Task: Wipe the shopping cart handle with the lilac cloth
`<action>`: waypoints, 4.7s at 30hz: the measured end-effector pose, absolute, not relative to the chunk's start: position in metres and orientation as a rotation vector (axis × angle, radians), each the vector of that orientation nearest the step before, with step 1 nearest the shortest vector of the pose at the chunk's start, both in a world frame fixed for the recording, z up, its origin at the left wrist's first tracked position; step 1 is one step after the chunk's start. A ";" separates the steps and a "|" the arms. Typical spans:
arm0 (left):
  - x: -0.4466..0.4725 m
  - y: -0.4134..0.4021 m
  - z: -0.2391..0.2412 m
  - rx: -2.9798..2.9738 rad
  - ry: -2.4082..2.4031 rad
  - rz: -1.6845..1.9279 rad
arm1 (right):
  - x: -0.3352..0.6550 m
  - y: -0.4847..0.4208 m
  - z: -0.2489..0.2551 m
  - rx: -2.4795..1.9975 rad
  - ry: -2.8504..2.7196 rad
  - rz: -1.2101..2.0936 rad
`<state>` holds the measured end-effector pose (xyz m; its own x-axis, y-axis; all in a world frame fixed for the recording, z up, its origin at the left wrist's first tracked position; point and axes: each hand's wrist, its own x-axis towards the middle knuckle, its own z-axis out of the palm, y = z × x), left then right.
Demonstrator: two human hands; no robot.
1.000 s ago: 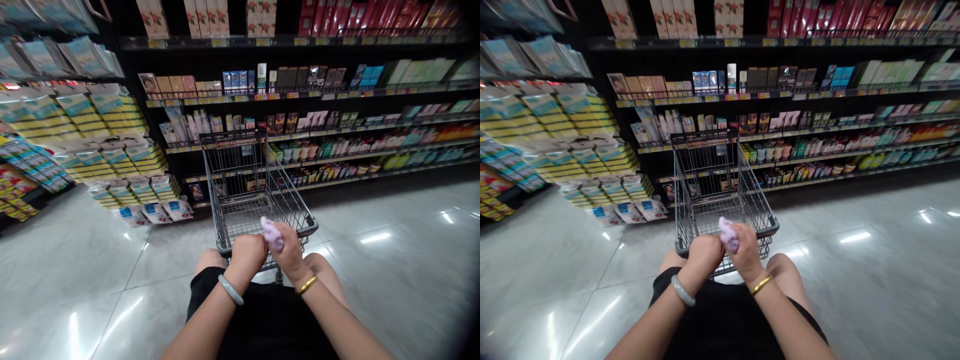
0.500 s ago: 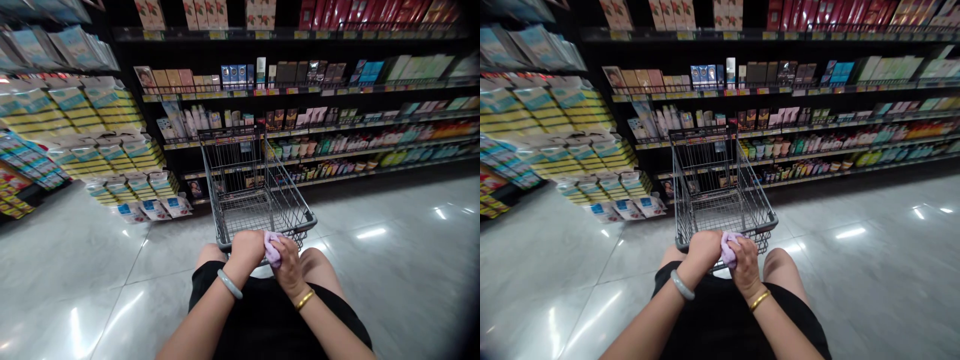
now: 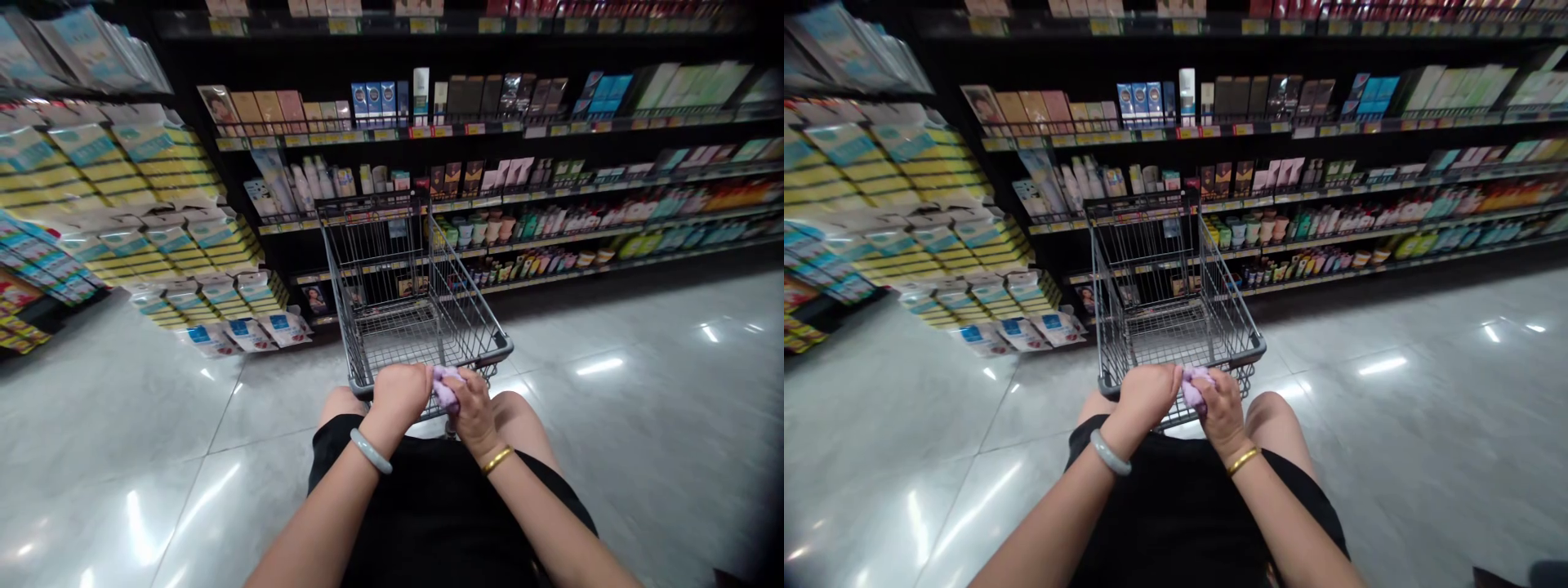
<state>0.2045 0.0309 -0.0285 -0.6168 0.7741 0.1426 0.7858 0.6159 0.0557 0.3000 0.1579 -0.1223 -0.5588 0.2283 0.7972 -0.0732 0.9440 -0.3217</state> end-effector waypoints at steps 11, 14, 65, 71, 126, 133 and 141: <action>0.201 0.005 -0.012 -1.279 -2.709 -0.248 | 0.291 0.148 -0.099 -0.037 -2.115 0.432; 0.197 -0.017 -0.017 -1.207 -2.686 -0.246 | 0.293 0.145 -0.110 -0.013 -2.168 0.390; 0.190 -0.044 -0.060 -1.134 -2.466 -0.448 | 0.282 0.120 -0.141 0.185 -2.334 0.190; 0.191 -0.044 -0.059 -1.135 -2.454 -0.462 | 0.297 0.138 -0.153 0.046 -2.314 0.215; 0.187 -0.039 -0.065 -1.128 -2.304 -0.478 | 0.305 0.142 -0.128 -0.158 -2.217 0.416; 0.189 -0.038 -0.064 -1.105 -2.314 -0.469 | 0.297 0.155 -0.107 -0.205 -2.205 0.392; 0.187 -0.038 -0.064 -1.109 -2.289 -0.460 | 0.298 0.148 -0.100 -0.189 -2.168 0.437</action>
<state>0.1873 -0.0385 -0.0636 -0.5086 0.6085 0.6091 0.7965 0.6012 0.0643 0.2984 0.1481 -0.1003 -0.5925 0.2907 0.7513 -0.0234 0.9260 -0.3768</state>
